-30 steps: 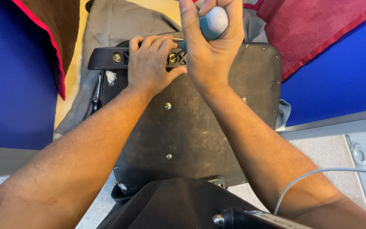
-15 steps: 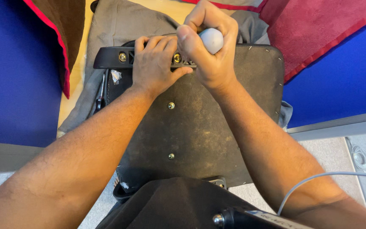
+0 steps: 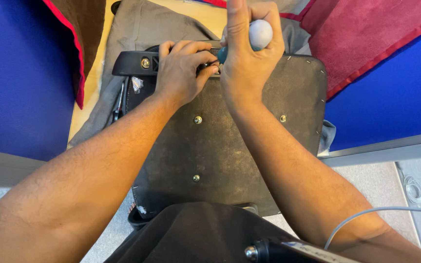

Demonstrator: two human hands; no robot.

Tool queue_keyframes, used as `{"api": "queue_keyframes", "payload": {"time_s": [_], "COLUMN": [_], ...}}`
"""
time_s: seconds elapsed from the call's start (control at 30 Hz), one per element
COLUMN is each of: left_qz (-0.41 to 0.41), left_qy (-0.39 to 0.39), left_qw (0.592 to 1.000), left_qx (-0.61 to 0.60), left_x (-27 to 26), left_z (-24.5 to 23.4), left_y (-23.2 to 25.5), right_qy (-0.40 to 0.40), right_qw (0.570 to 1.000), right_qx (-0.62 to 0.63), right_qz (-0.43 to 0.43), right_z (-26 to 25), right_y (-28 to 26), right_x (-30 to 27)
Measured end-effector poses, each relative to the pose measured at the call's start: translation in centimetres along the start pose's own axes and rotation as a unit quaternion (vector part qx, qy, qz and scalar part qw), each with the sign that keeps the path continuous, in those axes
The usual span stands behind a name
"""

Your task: The person uses a screwdriver to remove screws from a plastic bracket attached to a black upholstered chair seat. After removing the screws, the bracket is lifted off the seat.

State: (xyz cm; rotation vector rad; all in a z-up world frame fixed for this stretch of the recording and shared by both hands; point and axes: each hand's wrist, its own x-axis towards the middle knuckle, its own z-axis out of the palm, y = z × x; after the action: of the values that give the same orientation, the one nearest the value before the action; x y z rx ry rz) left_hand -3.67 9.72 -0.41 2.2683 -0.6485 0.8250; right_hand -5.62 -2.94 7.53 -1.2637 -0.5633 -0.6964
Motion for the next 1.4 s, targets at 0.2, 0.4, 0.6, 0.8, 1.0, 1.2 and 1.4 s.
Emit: {"api": "queue_keyframes", "payload": {"time_s": [0.2, 0.4, 0.6, 0.8, 1.0, 1.2, 1.4], "left_qz": [-0.01, -0.003, 0.003, 0.02, 0.017, -0.004, 0.019], "left_qy": [-0.005, 0.009, 0.008, 0.027, 0.025, 0.016, 0.046], "left_qw": [1.0, 1.0, 1.0, 0.999, 0.999, 1.0, 0.998], "left_qx": [-0.007, -0.019, 0.019, 0.013, 0.022, 0.022, 0.022], "left_x": [0.1, 0.4, 0.3, 0.1, -0.1, -0.1, -0.3], "left_z": [0.1, 0.5, 0.9, 0.9, 0.8, 1.0, 1.1], "left_y": [0.0, -0.4, -0.5, -0.7, -0.7, -0.5, -0.6], "right_qy": [-0.07, -0.154, -0.152, -0.063, -0.075, -0.16, -0.123], "right_qw": [0.997, 0.982, 0.988, 0.997, 0.997, 0.986, 0.99], "right_qx": [0.033, 0.084, 0.012, -0.038, 0.013, 0.029, -0.046], "right_qz": [0.025, 0.065, 0.033, -0.024, 0.016, 0.048, -0.042], "right_z": [-1.6, -3.4, -2.8, -0.9, -0.5, -2.1, -1.6], "right_y": [0.4, 0.4, -1.5, -3.2, -2.2, -2.9, -3.8], "right_x": [0.4, 1.9, 1.5, -0.2, 0.4, 1.4, -0.1]}}
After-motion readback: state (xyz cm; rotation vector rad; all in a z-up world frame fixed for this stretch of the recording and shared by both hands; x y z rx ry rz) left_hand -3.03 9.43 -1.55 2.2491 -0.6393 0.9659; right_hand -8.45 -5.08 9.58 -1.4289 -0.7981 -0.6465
